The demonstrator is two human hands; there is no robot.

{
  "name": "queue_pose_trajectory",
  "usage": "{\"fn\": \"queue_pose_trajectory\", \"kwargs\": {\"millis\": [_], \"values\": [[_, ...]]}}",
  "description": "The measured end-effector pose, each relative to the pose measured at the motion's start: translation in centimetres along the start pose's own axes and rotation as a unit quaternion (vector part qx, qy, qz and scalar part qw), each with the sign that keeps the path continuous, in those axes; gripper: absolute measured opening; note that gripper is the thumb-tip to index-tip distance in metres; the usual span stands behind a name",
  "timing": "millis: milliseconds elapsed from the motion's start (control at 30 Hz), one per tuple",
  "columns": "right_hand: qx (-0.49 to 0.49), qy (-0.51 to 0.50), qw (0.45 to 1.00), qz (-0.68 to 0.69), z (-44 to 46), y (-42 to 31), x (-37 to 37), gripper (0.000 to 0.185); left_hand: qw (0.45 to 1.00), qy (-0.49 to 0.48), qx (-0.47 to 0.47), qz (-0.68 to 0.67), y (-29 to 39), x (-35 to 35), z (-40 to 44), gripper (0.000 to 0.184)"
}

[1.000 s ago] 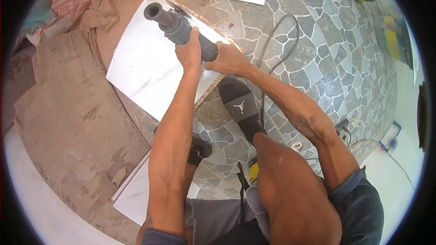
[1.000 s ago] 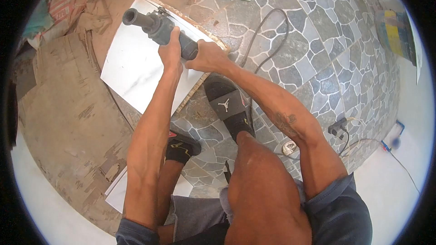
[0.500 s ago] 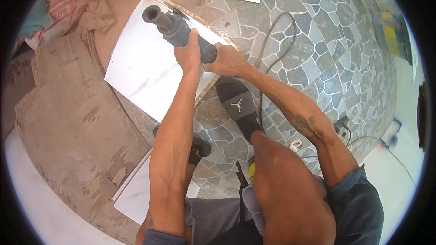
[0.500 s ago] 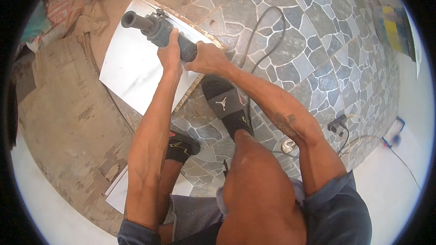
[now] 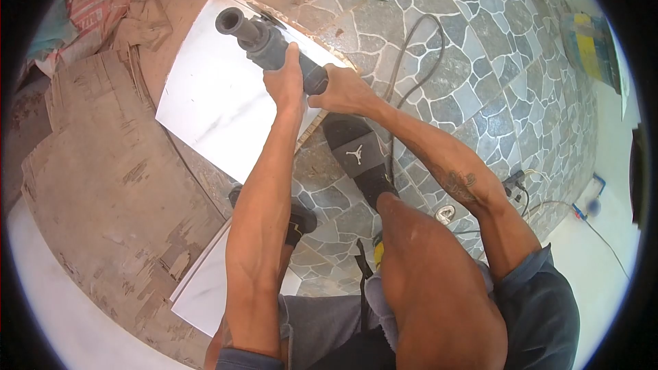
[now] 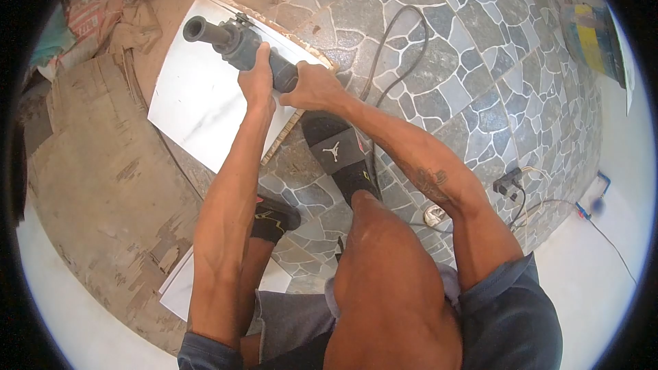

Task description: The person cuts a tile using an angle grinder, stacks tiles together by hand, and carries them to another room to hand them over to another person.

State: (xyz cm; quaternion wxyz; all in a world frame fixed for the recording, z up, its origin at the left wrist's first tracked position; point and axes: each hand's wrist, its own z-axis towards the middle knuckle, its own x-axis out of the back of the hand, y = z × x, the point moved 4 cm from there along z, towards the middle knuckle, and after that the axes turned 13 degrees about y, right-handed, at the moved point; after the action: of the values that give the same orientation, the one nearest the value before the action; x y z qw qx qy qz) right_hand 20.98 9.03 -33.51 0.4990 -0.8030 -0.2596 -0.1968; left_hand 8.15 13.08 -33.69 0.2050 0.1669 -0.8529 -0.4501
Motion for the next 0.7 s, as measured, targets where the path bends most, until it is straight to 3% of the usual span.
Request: {"fn": "queue_pose_trajectory", "kwargs": {"millis": [100, 700], "values": [[0.002, 0.008, 1.000, -0.009, -0.3, 0.2, 0.0, 0.066, 1.000, -0.002, 0.003, 0.007, -0.3, 0.0, -0.1, 0.049], [-0.005, 0.007, 1.000, -0.009, -1.5, 0.6, 0.7, 0.065, 0.999, 0.001, 0.009, 0.032, -1.0, 0.1, -1.1, 0.052]]}}
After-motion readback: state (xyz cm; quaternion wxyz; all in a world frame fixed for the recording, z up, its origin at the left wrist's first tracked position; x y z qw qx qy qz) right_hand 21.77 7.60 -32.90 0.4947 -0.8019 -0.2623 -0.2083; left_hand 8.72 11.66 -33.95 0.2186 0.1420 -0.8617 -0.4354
